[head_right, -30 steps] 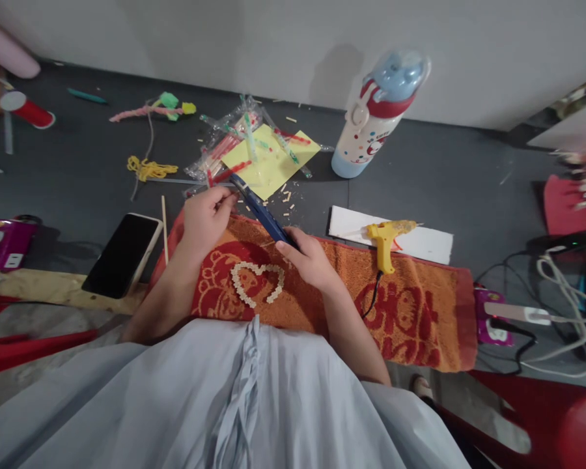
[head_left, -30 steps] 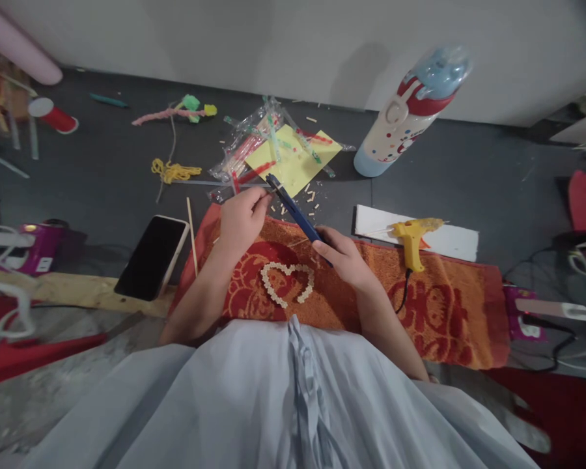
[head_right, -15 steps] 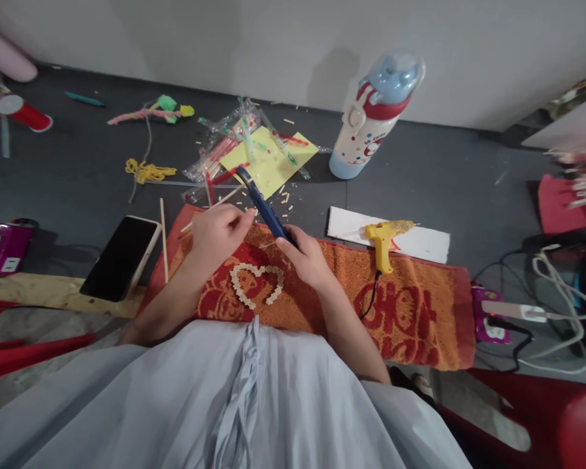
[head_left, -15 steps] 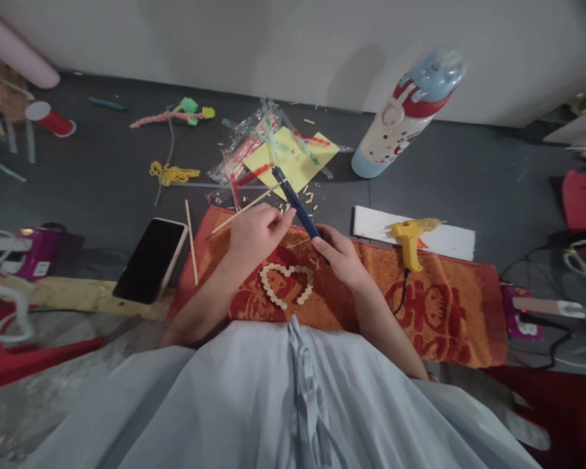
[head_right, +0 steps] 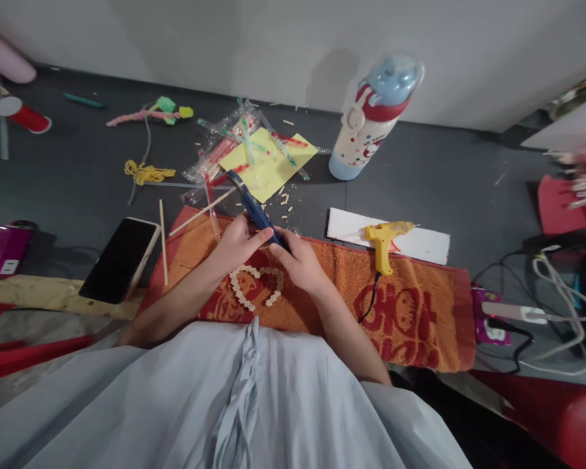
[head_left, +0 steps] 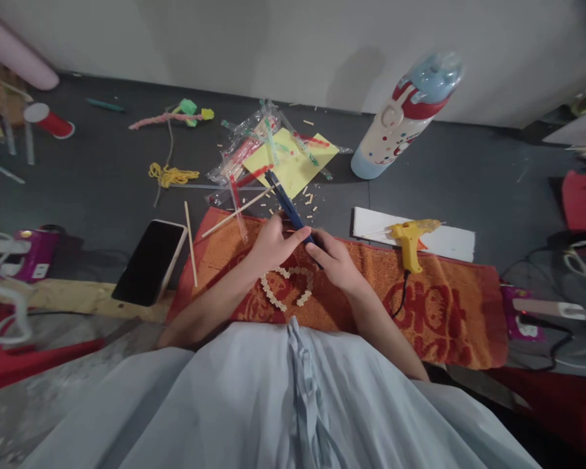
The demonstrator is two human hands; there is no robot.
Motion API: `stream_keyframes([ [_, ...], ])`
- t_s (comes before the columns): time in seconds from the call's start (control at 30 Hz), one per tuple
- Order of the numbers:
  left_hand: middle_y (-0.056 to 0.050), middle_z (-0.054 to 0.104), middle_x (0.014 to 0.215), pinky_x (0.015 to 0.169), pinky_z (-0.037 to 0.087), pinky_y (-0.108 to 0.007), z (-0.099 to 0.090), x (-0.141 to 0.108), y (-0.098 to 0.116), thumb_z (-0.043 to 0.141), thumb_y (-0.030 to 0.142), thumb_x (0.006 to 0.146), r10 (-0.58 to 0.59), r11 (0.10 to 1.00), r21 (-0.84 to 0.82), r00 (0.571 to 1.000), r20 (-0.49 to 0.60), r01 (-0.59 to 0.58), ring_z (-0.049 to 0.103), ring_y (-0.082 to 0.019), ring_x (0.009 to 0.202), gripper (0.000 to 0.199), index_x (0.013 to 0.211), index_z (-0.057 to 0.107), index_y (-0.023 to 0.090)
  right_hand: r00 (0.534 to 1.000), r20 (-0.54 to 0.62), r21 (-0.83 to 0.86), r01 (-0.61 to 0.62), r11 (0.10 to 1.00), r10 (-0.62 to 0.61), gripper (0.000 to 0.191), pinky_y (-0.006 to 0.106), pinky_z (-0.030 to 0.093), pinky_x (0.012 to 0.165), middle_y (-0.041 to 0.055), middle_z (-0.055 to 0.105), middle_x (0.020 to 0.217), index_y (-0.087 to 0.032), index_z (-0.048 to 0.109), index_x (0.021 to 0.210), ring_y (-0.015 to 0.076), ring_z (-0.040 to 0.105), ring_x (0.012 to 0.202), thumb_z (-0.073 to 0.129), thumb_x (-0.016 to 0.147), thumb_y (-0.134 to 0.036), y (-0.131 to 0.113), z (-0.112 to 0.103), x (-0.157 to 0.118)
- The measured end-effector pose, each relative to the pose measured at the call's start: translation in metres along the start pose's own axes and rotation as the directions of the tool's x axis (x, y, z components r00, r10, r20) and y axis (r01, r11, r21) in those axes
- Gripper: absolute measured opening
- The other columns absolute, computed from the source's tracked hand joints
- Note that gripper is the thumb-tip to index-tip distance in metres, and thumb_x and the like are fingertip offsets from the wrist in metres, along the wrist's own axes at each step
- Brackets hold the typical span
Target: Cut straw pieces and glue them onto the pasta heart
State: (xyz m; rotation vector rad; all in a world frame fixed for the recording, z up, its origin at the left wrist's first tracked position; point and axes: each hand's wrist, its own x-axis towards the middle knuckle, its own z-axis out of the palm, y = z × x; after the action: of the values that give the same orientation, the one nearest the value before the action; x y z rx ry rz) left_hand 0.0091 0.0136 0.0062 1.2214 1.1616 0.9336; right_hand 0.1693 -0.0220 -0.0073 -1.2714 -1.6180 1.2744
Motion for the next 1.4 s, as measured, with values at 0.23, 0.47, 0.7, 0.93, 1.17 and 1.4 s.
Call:
stream_keyframes([
  [0.23,-0.009,0.071,0.096,0.082,0.055,-0.037,0.0,0.001,-0.007,0.074,0.046,0.072,0.016,0.999,0.047,1.0,-0.021,-0.015,0.068,-0.021,0.09,0.041,0.092,0.053,0.018,0.999,-0.028,-0.001,-0.029,1.0,0.029,0.051,0.041,0.044,0.097,0.011,0.068,0.121,-0.018,0.06,0.119,0.0262,0.062,0.109,0.049,0.088,-0.058,0.001,0.002,0.0],
  [0.47,-0.009,0.07,0.097,0.081,0.054,-0.036,0.0,0.001,-0.01,0.071,0.049,0.073,0.056,0.994,0.093,0.998,-0.039,-0.052,0.067,-0.022,0.091,0.041,0.094,0.053,0.017,0.998,-0.041,-0.015,-0.046,0.999,0.046,0.049,0.041,0.046,0.094,0.0111,0.069,0.116,-0.018,0.062,0.116,0.0269,0.063,0.106,0.051,0.087,-0.057,0.001,0.001,0.0],
  [0.7,-0.007,0.069,0.098,0.08,0.053,-0.032,-0.001,0.001,-0.007,0.066,0.049,0.079,0.053,0.996,0.078,0.999,0.013,-0.054,0.067,-0.02,0.091,0.038,0.097,0.054,0.018,0.998,-0.045,-0.005,-0.042,0.999,0.042,0.05,0.041,0.045,0.095,0.0115,0.069,0.116,-0.017,0.062,0.118,0.0268,0.062,0.107,0.049,0.089,-0.057,0.001,0.001,0.001],
  [0.93,-0.006,0.066,0.086,0.075,0.049,-0.031,-0.028,0.001,0.017,0.044,0.037,0.094,0.408,0.698,0.691,0.897,-0.169,-0.187,0.062,-0.017,0.078,0.022,0.093,0.059,0.019,0.994,-0.067,-0.1,-0.094,0.991,0.088,0.046,0.037,0.047,0.087,0.0096,0.07,0.104,-0.016,0.061,0.115,0.0257,0.062,0.099,0.047,0.091,-0.052,0.001,-0.006,0.0],
  [1.17,-0.009,0.068,0.1,0.088,0.046,-0.034,-0.048,0.015,0.013,0.041,0.025,0.094,0.473,0.423,0.894,0.877,-0.078,-0.149,0.062,-0.022,0.098,0.022,0.098,0.062,0.019,0.997,-0.047,-0.136,-0.061,0.989,0.055,0.044,0.037,0.047,0.085,0.009,0.07,0.104,-0.017,0.06,0.114,0.0256,0.062,0.099,0.048,0.09,-0.053,0.001,-0.007,0.0],
  [1.4,-0.007,0.068,0.087,0.073,0.044,-0.029,-0.045,0.013,0.013,0.043,0.022,0.092,0.4,0.441,0.895,0.907,-0.13,-0.066,0.063,-0.02,0.085,0.022,0.087,0.064,0.018,0.997,-0.037,-0.144,-0.068,0.987,0.063,0.042,0.037,0.047,0.085,0.0102,0.069,0.105,-0.016,0.06,0.114,0.0256,0.062,0.098,0.048,0.09,-0.049,-0.001,-0.004,-0.001],
])
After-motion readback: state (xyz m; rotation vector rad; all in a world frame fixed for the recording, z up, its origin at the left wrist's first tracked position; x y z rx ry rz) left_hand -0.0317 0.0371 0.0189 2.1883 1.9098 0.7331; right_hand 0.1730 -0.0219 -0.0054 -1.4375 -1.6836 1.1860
